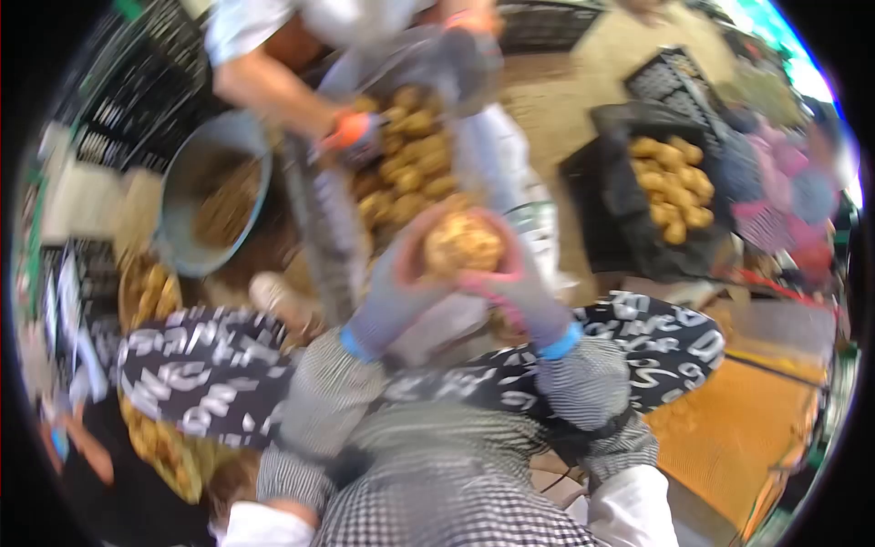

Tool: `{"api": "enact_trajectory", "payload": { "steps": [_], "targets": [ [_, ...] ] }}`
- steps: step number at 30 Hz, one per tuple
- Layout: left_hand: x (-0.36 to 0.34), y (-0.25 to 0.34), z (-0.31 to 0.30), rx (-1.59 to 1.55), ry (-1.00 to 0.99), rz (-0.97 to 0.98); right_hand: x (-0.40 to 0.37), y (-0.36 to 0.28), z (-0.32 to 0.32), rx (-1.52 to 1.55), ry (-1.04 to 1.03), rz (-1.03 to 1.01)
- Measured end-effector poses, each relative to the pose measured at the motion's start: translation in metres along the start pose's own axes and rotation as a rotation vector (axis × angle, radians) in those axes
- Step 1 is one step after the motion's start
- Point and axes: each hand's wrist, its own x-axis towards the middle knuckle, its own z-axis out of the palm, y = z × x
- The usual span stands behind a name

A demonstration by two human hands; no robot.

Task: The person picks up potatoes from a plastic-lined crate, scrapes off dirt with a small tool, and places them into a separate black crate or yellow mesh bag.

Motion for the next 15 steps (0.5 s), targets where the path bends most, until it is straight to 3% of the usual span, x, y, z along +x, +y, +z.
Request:
{"api": "enact_trajectory", "payload": {
  "steps": [2, 4, 5, 6, 8, 9, 10, 11, 13, 14, 15],
  "targets": [
    [0.007, 0.001, 0.002, -0.082, -0.045, -0.070, -0.001, 0.002, -0.016, 0.045, 0.120, -0.103],
    [0.013, -0.016, -0.013, 0.167, 0.127, 0.037, -0.015, -0.035, -0.043, 0.135, 0.226, -0.254],
    [0.014, -0.006, -0.021, 0.125, 0.097, 0.008, -0.028, -0.064, -0.047, 0.158, 0.382, -0.486],
    [0.019, -0.019, -0.045, 0.096, 0.086, -0.018, -0.054, -0.099, -0.082, -0.558, 0.454, -0.821],
    [0.035, -0.088, -0.113, -0.033, 0.083, -0.073, -0.106, -0.179, -0.128, -1.230, 0.901, -1.171],
    [0.035, -0.120, -0.149, -0.061, 0.112, -0.081, -0.134, -0.219, -0.148, -1.368, 1.051, -1.189],
    [0.020, -0.109, -0.151, -0.088, 0.334, -0.122, -0.163, -0.255, -0.170, -1.519, 1.205, -1.190],
    [0.015, -0.074, -0.089, 0.095, 0.460, -0.065, -0.189, -0.284, -0.189, -1.646, 1.324, -1.141],
    [0.009, -0.068, -0.094, 0.314, 0.312, 0.047, -0.220, -0.320, -0.223, -1.810, 1.414, -0.998],
    [0.015, -0.070, -0.086, 0.360, 0.378, 0.159, -0.224, -0.328, -0.232, -1.855, 1.394, -0.952],
    [0.018, -0.064, -0.090, 0.124, 0.486, -0.045, -0.222, -0.327, -0.238, -1.860, 1.348, -0.975]
  ]
}}
